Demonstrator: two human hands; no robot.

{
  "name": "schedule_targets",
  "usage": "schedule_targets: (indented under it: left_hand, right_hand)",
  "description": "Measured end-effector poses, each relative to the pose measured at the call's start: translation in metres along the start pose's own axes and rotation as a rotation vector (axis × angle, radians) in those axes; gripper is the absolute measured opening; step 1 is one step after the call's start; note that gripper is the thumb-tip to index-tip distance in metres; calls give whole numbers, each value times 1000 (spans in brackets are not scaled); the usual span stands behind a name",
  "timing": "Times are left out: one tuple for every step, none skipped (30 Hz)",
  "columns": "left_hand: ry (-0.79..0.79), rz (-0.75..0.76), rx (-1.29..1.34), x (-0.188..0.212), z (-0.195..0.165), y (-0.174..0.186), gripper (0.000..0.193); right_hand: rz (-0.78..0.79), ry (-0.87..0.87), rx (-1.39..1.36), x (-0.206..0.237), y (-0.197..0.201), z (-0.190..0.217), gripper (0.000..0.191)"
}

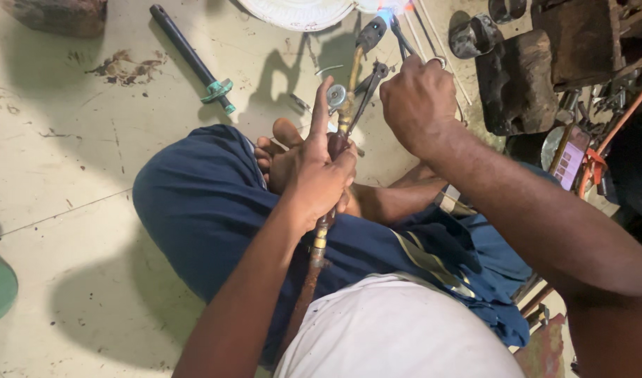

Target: The person sits on the floor and uses a blowtorch to heat a small metal piece held with tongs. They repeatedly apply the flame to the metal and then place it into a white container filled with a white substance.

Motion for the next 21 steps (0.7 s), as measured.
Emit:
schedule_targets:
  left_hand:
    - [3, -21, -47, 0, -1, 1, 95]
    - [4, -40, -94, -1, -1, 3, 94]
    - [26, -37, -74, -1, -1, 2, 95]
    - [50, -34, -54, -1, 0, 2, 95]
    - [75, -28, -34, 0, 2, 1, 95]
    - [80, -6, 5, 0, 2, -1, 96]
    - [82, 15, 45, 0, 2, -2, 97]
    - [83, 36, 85, 0, 1, -2, 97]
    - [64, 37, 75, -1, 1, -2, 97]
    - [46, 39, 66, 0, 1, -2, 97]
    - [26, 39, 57, -1, 0, -2, 96]
    - [24, 40, 64, -1, 0, -2, 96]
    - [22, 42, 70, -1, 1, -2, 96]
    - [21, 43, 77, -1, 1, -1, 95]
    - [24, 46, 77, -1, 1, -1, 95]
    - [28, 48, 77, -1, 2, -1, 95]
    - [33, 52, 77, -1, 2, -1, 95]
    - [33, 45, 53, 0, 2, -1, 94]
    - [30, 38, 29, -1, 2, 0, 93]
    - [28, 32, 5, -1, 2, 1, 93]
    - [22, 35, 13, -1, 0, 0, 93]
  right_hand:
    - [6, -1, 5, 1, -1, 0, 28]
    - [2, -7, -18, 1, -1, 1, 30]
    - [-2, -14, -40, 1, -2, 1, 31]
    - [-6, -22, -63, 2, -3, 0, 33]
    - [-16, -23, -65, 3, -4, 0, 30]
    - [-26, -24, -67, 4, -4, 0, 28]
    - [-40, -25, -68, 4, -5, -1, 26]
    - [-54, -34, -79, 3, -5, -2, 27]
    - [-68, -42, -90, 3, -5, -2, 29]
    - [-80, -50, -101, 3, -5, -2, 30]
    - [-91, -54, -100, 4, -5, -2, 30]
    - [-103, -57, -98, 4, -4, -2, 30]
    - [-115, -61, -97, 4, -3, -2, 30]
    - [-81, -54, -96, 4, -6, -1, 31]
    - [-47, -47, -94, 3, -8, 0, 31]
    - [-11, -40, -93, 3, -11, 1, 31]
    - [-14, -40, -84, 3, -10, 1, 31]
    - [-19, -39, -75, 2, -10, 2, 31]
    - [-25, -40, -65, 2, -9, 2, 30]
    - [-29, -45, -77, 1, -9, 2, 32]
    - [-31, -50, -90, 1, -9, 2, 34]
Point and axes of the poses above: each hand's wrist, its own x-axis away from the middle knuckle, its own y-axis out of the back of the hand, z = x × y, the point moved 8 cm from there along -x, towards the middle knuckle, and after that the axes turned 13 degrees about -z, right-handed, at the moved point
